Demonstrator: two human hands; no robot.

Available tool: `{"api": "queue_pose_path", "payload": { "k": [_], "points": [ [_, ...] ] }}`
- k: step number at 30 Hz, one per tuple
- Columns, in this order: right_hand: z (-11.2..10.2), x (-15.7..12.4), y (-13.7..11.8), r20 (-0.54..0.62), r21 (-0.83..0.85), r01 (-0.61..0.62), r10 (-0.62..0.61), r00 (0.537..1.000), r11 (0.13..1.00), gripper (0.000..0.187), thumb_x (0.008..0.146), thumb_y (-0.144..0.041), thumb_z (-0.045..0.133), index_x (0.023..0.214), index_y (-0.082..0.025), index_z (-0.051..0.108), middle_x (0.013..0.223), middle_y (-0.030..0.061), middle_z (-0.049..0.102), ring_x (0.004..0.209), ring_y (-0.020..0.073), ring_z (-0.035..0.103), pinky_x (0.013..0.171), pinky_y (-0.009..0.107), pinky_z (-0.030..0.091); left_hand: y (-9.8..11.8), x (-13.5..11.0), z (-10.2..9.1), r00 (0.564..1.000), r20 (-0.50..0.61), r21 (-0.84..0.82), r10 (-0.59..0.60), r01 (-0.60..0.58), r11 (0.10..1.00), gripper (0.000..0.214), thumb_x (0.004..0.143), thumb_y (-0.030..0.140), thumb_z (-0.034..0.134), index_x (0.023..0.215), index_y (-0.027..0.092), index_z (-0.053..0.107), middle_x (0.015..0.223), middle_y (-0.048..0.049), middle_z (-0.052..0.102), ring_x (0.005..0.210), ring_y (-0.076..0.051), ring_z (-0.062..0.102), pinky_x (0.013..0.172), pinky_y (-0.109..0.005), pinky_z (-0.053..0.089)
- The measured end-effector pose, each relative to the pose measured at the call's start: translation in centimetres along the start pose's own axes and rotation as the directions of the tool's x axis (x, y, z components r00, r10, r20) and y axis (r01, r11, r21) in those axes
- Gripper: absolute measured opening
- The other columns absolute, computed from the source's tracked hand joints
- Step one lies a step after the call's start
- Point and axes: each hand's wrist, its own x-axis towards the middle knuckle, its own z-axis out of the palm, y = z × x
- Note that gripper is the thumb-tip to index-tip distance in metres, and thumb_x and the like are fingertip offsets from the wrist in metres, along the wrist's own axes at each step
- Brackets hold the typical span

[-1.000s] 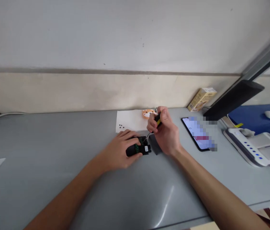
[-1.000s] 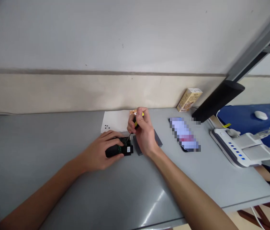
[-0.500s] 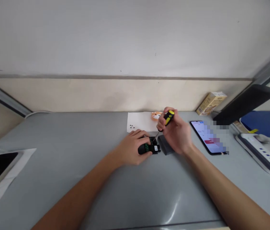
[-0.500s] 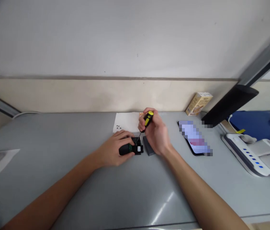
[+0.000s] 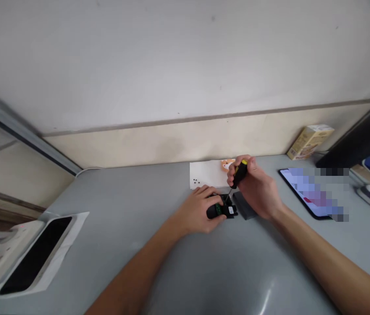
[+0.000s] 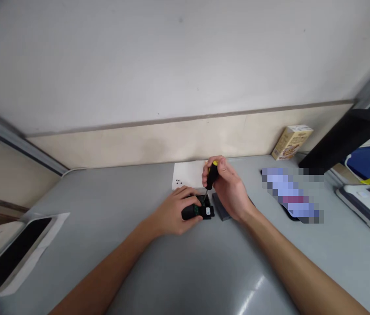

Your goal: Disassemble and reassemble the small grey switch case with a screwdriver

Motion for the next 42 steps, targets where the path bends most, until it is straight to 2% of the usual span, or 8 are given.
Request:
{"api": "queue_pose_path", "payload": {
  "k": [7, 15, 22, 25, 28, 33, 37, 42],
  "points": [
    [-0.4, 0.2, -0.5, 0.079, -0.037, -0.013, 0.016, 0.997, 0.999, 0.033, 0.099, -0.054, 0.055, 0.089, -0.024, 0.064, 0.086, 0.0044, 0.056, 0.072, 0.0177, 0.052, 0.071, 0.034, 0.048, -0.2, 0.1, 0.1, 1.0, -0.014, -0.018, 0.01, -0.011, 1.0, 0.017, 0.09, 0.035, 0.071, 0.102, 0.024, 0.066, 0.119, -0.0071, 0.068, 0.114, -0.026, 0.061, 0.103, -0.046, 0.048],
    [0.0, 0.2, -0.5, 0.003, 0.029, -0.036, 0.036, 0.999, 0.999, 0.043, 0.097, -0.065, 0.051, 0.081, -0.026, 0.054, 0.075, 0.0011, 0.045, 0.062, 0.0163, 0.042, 0.059, 0.032, 0.043, -0.4, 0.1, 0.4, 1.0, -0.03, -0.013, 0.01, -0.01, 1.0, 0.017, 0.089, 0.037, 0.072, 0.098, 0.024, 0.065, 0.117, -0.0069, 0.067, 0.111, -0.025, 0.061, 0.101, -0.045, 0.049],
    [0.3, 1.8, 0.2, 0.051, 0.111, -0.013, 0.007, 0.999, 0.994, 0.035, 0.096, -0.054, 0.058, 0.081, -0.024, 0.048, 0.063, -0.0048, 0.034, 0.051, 0.0104, 0.024, 0.047, 0.025, 0.024, -0.6, 0.2, 0.6, 0.998, -0.053, -0.022, 0.029, -0.03, 0.999, 0.018, 0.087, 0.035, 0.074, 0.098, 0.023, 0.066, 0.12, -0.0063, 0.068, 0.114, -0.025, 0.061, 0.104, -0.045, 0.048],
    [0.7, 2.7, 0.3, 0.154, 0.092, -0.12, 0.105, 0.982, 0.989, 0.033, 0.096, -0.05, 0.06, 0.081, -0.024, 0.045, 0.061, -0.0056, 0.034, 0.05, 0.0098, 0.02, 0.046, 0.025, 0.019, -0.7, 0.1, 0.7, 0.998, -0.062, -0.007, 0.02, -0.021, 1.0, 0.016, 0.089, 0.035, 0.073, 0.098, 0.023, 0.066, 0.122, -0.007, 0.067, 0.116, -0.027, 0.061, 0.105, -0.046, 0.048],
    [0.6, 2.7, 0.1, 0.157, 0.079, -0.105, 0.092, 0.983, 0.991, 0.035, 0.097, -0.051, 0.058, 0.08, -0.024, 0.043, 0.061, -0.005, 0.038, 0.05, 0.0097, 0.025, 0.046, 0.024, 0.024, -0.7, 0.1, 0.7, 0.998, -0.059, 0.005, 0.027, -0.027, 1.0, 0.015, 0.091, 0.036, 0.07, 0.1, 0.023, 0.067, 0.124, -0.007, 0.067, 0.117, -0.027, 0.06, 0.105, -0.046, 0.048],
    [-0.6, 2.5, -0.2, 0.069, 0.026, -0.063, 0.062, 0.996, 0.998, 0.032, 0.097, -0.054, 0.06, 0.088, -0.024, 0.052, 0.081, 0.001, 0.056, 0.067, 0.0142, 0.052, 0.06, 0.028, 0.045, -0.6, 0.2, 0.5, 0.999, -0.041, 0.003, 0.017, -0.017, 1.0, 0.014, 0.091, 0.033, 0.07, 0.101, 0.024, 0.067, 0.125, -0.0063, 0.066, 0.118, -0.026, 0.059, 0.104, -0.045, 0.048],
    [-1.0, 2.7, -0.2, 0.069, 0.072, -0.167, 0.162, 0.984, 0.983, 0.04, 0.098, -0.063, 0.053, 0.089, -0.024, 0.054, 0.074, -0.0012, 0.047, 0.061, 0.0132, 0.045, 0.06, 0.029, 0.045, -0.4, 0.2, 0.3, 1.0, -0.015, 0.01, 0.002, -0.002, 1.0, 0.015, 0.09, 0.033, 0.07, 0.102, 0.024, 0.068, 0.126, -0.0058, 0.066, 0.117, -0.026, 0.058, 0.104, -0.045, 0.048],
    [-0.4, 1.8, 0.0, 0.028, 0.099, -0.056, 0.053, 0.998, 0.994, 0.032, 0.1, -0.056, 0.053, 0.09, -0.026, 0.051, 0.068, -0.0036, 0.038, 0.056, 0.0123, 0.034, 0.055, 0.027, 0.037, -0.2, 0.2, 0.2, 1.0, -0.001, 0.045, 0.013, -0.013, 0.999, 0.014, 0.091, 0.032, 0.068, 0.102, 0.023, 0.068, 0.125, -0.0058, 0.066, 0.115, -0.027, 0.059, 0.103, -0.046, 0.048]
  ]
}}
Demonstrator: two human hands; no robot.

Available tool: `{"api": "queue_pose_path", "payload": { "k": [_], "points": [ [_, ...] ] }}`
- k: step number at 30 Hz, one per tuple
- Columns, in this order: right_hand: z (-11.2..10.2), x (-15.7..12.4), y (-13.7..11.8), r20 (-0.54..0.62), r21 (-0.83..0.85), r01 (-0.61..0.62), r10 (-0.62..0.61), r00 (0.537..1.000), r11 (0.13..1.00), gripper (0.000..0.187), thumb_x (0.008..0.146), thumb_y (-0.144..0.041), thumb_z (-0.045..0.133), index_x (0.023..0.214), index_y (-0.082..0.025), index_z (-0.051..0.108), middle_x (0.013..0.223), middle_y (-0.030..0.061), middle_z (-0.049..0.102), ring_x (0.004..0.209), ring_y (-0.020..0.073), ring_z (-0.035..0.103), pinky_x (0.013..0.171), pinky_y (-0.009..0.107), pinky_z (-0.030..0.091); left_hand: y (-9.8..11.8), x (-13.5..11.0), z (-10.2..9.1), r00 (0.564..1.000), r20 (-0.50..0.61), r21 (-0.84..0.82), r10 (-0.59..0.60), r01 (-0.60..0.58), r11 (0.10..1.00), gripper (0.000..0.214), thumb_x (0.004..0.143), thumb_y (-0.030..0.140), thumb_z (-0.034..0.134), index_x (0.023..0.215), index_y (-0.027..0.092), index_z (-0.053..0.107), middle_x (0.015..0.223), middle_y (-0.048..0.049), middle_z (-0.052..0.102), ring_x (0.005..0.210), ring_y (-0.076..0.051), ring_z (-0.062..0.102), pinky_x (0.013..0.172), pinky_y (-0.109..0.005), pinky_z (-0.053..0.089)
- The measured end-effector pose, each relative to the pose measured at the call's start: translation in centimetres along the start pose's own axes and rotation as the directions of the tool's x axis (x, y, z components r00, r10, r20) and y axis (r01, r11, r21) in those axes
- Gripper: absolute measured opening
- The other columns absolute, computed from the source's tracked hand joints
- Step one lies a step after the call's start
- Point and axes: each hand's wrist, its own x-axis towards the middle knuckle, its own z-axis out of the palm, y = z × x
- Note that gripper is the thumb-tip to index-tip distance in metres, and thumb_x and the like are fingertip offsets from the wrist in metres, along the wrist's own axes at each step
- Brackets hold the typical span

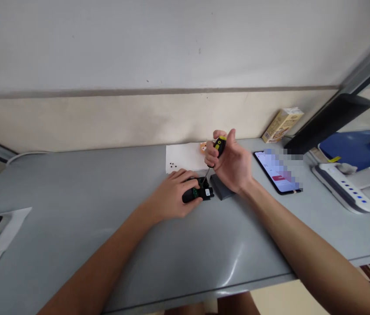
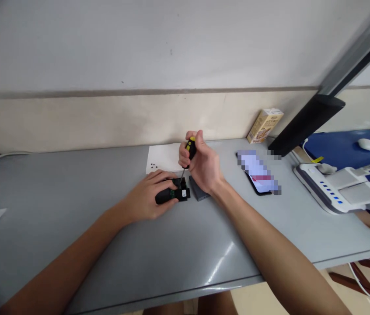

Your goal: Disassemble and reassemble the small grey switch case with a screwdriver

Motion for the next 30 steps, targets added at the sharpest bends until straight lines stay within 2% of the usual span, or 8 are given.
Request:
{"api": "queue_pose_path", "payload": {
  "k": [3, 6, 9, 13, 19, 22, 25, 30],
  "points": [
    [0.41, -0.46, 0.25, 0.024, -0.028, 0.053, -0.052, 0.998, 0.998, 0.025, 0.098, -0.045, 0.061, 0.088, -0.026, 0.049, 0.068, -0.0037, 0.04, 0.057, 0.0125, 0.036, 0.057, 0.027, 0.037, 0.0, -0.02, 0.01, 1.0, -0.006, 0.013, 0.002, -0.002, 1.0, 0.015, 0.091, 0.031, 0.068, 0.103, 0.023, 0.068, 0.126, -0.0062, 0.066, 0.116, -0.027, 0.059, 0.102, -0.046, 0.049],
    [0.59, -0.56, 0.24, 0.03, -0.084, 0.102, -0.1, 0.995, 0.991, 0.021, 0.1, -0.043, 0.058, 0.089, -0.025, 0.054, 0.08, 0.0005, 0.053, 0.068, 0.0146, 0.046, 0.066, 0.03, 0.043, -0.03, -0.08, -0.03, 1.0, -0.009, 0.024, 0.019, -0.018, 1.0, 0.016, 0.092, 0.03, 0.066, 0.106, 0.024, 0.068, 0.128, -0.0062, 0.066, 0.118, -0.027, 0.059, 0.102, -0.046, 0.05],
    [0.51, -0.38, -0.04, 0.061, -0.124, 0.057, -0.05, 0.997, 0.991, 0.024, 0.101, -0.046, 0.054, 0.094, -0.024, 0.06, 0.09, 0.0039, 0.058, 0.075, 0.016, 0.051, 0.07, 0.032, 0.045, -0.08, -0.11, -0.08, 0.999, -0.012, 0.031, 0.042, -0.041, 0.999, 0.016, 0.093, 0.029, 0.064, 0.108, 0.024, 0.068, 0.129, -0.006, 0.066, 0.117, -0.026, 0.06, 0.103, -0.046, 0.05],
    [0.41, -0.23, -0.05, 0.064, -0.045, 0.006, -0.003, 0.998, 0.999, 0.029, 0.1, -0.052, 0.053, 0.095, -0.024, 0.058, 0.078, 0.0007, 0.05, 0.068, 0.0146, 0.046, 0.067, 0.03, 0.043, -0.21, -0.09, -0.02, 0.998, -0.043, 0.032, 0.047, -0.046, 0.998, 0.017, 0.09, 0.03, 0.068, 0.106, 0.024, 0.069, 0.128, -0.0064, 0.066, 0.115, -0.026, 0.061, 0.103, -0.046, 0.051],
    [0.92, -0.77, 0.8, -0.085, 0.0, 0.114, -0.113, 0.99, 0.994, 0.027, 0.098, -0.052, 0.059, 0.093, -0.027, 0.048, 0.066, -0.005, 0.034, 0.058, 0.0132, 0.033, 0.055, 0.026, 0.034, -0.33, -0.07, 0.09, 0.999, -0.036, 0.022, 0.028, -0.027, 0.999, 0.017, 0.09, 0.03, 0.069, 0.106, 0.024, 0.071, 0.125, -0.007, 0.067, 0.114, -0.026, 0.061, 0.102, -0.047, 0.052],
    [0.95, -0.77, 0.79, -0.065, -0.038, 0.142, -0.144, 0.987, 0.989, 0.024, 0.097, -0.046, 0.061, 0.091, -0.027, 0.048, 0.071, -0.0033, 0.044, 0.062, 0.0135, 0.04, 0.06, 0.027, 0.039, -0.43, -0.04, 0.05, 0.998, -0.047, 0.022, 0.04, -0.039, 0.999, 0.016, 0.091, 0.031, 0.068, 0.106, 0.025, 0.071, 0.124, -0.0066, 0.068, 0.114, -0.026, 0.062, 0.102, -0.046, 0.052],
    [0.69, -0.46, 0.44, -0.02, -0.078, 0.13, -0.132, 0.991, 0.988, 0.028, 0.097, -0.052, 0.059, 0.09, -0.025, 0.053, 0.082, 0.0008, 0.054, 0.072, 0.0152, 0.05, 0.068, 0.03, 0.045, -0.59, 0.03, 0.06, 0.997, -0.06, 0.037, 0.055, -0.053, 0.998, 0.016, 0.092, 0.03, 0.067, 0.106, 0.025, 0.071, 0.123, -0.006, 0.068, 0.113, -0.025, 0.063, 0.101, -0.045, 0.052],
    [0.41, -0.19, 0.09, -0.014, -0.053, 0.079, -0.08, 0.997, 0.995, 0.042, 0.097, -0.066, 0.051, 0.09, -0.025, 0.055, 0.075, 0.0, 0.046, 0.066, 0.0152, 0.045, 0.065, 0.031, 0.045, -0.89, 0.14, 0.27, 0.994, -0.079, 0.039, 0.074, -0.071, 0.997, 0.017, 0.09, 0.03, 0.068, 0.106, 0.025, 0.071, 0.124, -0.0052, 0.069, 0.111, -0.024, 0.065, 0.101, -0.045, 0.053]
  ]
}}
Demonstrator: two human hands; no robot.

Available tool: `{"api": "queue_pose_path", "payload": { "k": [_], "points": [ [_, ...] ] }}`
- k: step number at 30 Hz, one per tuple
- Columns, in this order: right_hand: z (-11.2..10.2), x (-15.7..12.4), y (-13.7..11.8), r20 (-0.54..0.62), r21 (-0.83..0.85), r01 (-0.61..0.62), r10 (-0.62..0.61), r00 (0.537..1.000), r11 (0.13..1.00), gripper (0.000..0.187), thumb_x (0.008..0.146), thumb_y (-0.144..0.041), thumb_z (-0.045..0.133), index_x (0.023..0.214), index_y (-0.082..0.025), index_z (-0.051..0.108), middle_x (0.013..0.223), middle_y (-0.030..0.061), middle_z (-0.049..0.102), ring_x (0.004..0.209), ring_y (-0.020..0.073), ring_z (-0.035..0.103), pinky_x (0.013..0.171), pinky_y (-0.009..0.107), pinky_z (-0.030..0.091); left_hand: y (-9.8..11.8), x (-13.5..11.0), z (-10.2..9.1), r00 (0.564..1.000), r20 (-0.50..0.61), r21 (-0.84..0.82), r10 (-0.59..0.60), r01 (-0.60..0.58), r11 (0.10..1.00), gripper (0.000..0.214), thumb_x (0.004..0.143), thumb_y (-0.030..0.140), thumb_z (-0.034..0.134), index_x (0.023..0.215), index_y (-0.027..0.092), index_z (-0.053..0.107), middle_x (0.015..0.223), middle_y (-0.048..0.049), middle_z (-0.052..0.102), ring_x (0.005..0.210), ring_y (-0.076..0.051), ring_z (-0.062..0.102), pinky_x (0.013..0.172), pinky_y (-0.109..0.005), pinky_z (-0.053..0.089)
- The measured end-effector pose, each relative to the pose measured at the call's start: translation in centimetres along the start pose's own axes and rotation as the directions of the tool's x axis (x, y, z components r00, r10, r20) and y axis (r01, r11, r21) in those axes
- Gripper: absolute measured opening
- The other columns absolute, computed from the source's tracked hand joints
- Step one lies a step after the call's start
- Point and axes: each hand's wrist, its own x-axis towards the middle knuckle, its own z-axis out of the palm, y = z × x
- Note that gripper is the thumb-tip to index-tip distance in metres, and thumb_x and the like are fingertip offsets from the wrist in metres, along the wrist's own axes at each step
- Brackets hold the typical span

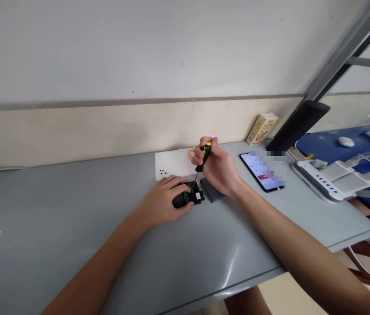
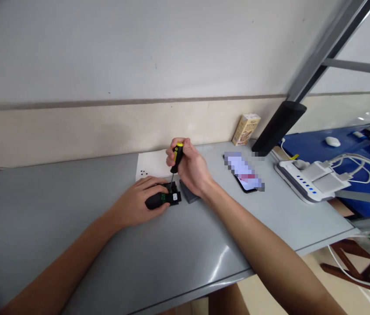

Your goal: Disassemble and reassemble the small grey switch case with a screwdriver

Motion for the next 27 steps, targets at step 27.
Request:
{"api": "queue_pose_path", "payload": {
  "k": [27],
  "points": [
    [-0.53, -0.3, -0.42, 0.019, 0.012, 0.011, -0.011, 1.0, 1.0, 0.031, 0.097, -0.049, 0.058, 0.082, -0.026, 0.044, 0.062, -0.0045, 0.037, 0.055, 0.014, 0.032, 0.058, 0.029, 0.037, -0.2, 0.14, 0.25, 0.995, -0.026, -0.101, -0.1, 0.097, 0.99, 0.016, 0.09, 0.029, 0.071, 0.106, 0.026, 0.072, 0.129, -0.0052, 0.071, 0.119, -0.025, 0.066, 0.104, -0.046, 0.053]
  ]
}}
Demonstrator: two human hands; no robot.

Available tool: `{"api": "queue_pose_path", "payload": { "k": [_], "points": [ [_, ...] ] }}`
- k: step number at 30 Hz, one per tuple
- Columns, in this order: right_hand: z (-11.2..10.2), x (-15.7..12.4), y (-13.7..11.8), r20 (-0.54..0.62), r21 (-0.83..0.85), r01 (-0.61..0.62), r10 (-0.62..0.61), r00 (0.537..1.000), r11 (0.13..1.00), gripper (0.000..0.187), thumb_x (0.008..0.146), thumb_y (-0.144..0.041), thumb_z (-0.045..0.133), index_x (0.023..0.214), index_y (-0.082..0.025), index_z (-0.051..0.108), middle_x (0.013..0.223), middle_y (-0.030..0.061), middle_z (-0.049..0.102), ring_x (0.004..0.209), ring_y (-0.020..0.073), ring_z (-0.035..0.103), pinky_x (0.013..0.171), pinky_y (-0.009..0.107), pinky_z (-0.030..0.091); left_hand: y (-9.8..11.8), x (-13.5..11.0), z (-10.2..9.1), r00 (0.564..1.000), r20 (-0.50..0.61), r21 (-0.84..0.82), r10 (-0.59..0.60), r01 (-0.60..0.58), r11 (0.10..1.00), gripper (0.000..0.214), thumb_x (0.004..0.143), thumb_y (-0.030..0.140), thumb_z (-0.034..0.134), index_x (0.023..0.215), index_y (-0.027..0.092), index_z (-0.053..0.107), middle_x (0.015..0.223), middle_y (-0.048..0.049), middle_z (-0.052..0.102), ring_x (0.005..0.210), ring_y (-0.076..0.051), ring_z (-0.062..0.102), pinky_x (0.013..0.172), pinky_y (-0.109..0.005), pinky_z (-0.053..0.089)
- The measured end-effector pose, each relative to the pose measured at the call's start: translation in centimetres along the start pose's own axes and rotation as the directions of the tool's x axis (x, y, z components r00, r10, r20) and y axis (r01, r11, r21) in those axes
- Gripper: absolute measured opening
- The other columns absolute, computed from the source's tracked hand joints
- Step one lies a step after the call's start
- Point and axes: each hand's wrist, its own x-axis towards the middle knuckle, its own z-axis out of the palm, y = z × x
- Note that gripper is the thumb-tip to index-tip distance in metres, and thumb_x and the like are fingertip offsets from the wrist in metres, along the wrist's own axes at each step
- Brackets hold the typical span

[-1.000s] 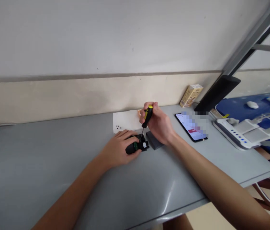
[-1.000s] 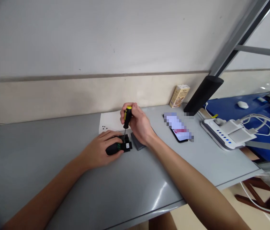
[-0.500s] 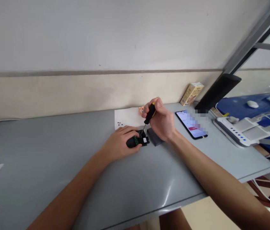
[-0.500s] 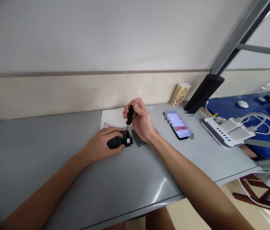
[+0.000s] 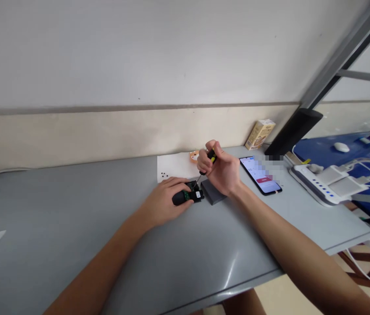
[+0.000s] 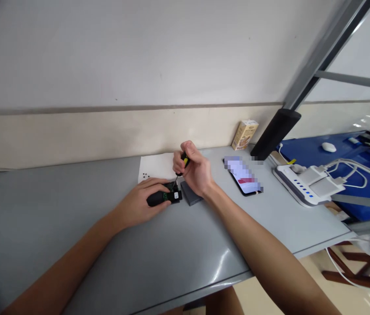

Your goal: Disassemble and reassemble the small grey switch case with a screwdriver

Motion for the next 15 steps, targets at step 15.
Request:
{"api": "queue_pose_path", "payload": {
  "k": [15],
  "points": [
    [0.5, -0.2, 0.3, 0.009, -0.014, -0.004, 0.004, 1.0, 1.0, 0.033, 0.099, -0.056, 0.052, 0.085, -0.026, 0.046, 0.057, -0.0062, 0.033, 0.051, 0.0129, 0.025, 0.057, 0.029, 0.034, 0.1, -0.2, -0.2, 0.999, 0.051, 0.051, 0.003, -0.006, 0.999, 0.021, 0.09, 0.029, 0.07, 0.111, 0.026, 0.069, 0.134, -0.0059, 0.066, 0.121, -0.027, 0.062, 0.106, -0.049, 0.05]
  ]
}}
